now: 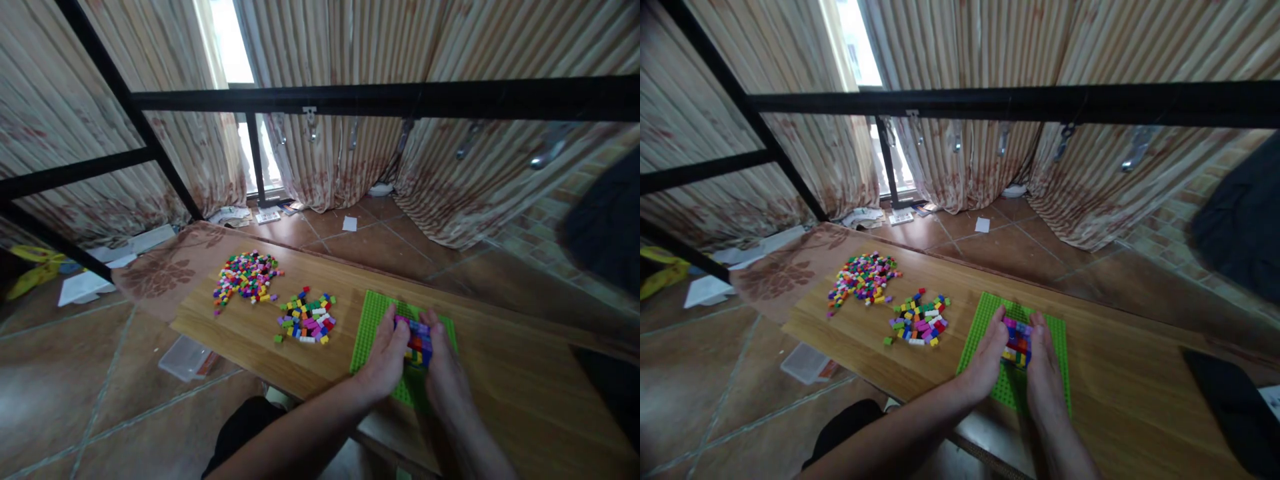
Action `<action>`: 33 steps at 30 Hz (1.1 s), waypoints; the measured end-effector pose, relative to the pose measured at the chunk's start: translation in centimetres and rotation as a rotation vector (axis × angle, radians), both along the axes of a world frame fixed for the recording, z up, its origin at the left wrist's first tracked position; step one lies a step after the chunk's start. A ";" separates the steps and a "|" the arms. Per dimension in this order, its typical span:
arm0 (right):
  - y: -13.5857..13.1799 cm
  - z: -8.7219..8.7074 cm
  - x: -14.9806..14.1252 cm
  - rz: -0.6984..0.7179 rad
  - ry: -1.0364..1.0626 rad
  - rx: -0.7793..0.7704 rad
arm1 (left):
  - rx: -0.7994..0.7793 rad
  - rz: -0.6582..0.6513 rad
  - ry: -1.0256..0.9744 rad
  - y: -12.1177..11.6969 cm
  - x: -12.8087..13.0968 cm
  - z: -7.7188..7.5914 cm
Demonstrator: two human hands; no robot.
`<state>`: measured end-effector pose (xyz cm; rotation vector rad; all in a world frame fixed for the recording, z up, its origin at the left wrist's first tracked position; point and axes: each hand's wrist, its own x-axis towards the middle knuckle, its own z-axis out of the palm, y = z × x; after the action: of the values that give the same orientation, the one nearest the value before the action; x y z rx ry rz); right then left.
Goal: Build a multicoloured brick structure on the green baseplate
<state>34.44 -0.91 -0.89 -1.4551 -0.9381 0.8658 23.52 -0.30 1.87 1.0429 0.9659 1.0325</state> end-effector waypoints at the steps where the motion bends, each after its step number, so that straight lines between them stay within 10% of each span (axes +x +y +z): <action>1: 0.1 0.4 -0.2 -0.031 0.022 -0.025 | -0.002 0.006 0.000 0.0 -0.1 0.0; 11: 0.4 2.7 2.1 -0.341 0.088 0.116 | 0.202 0.297 0.228 5.0 -7.5 1.6; 19: 0.3 3.7 2.3 -0.393 0.081 0.151 | 0.249 0.002 0.537 6.5 -17.5 3.8; 33: 0.3 5.7 1.7 -0.392 0.128 0.154 | 0.346 -0.146 1.184 5.3 -18.1 4.0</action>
<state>36.16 -0.64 4.84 -1.3714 -0.5826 0.5749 5.42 5.05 5.90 2.0646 1.6232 0.3809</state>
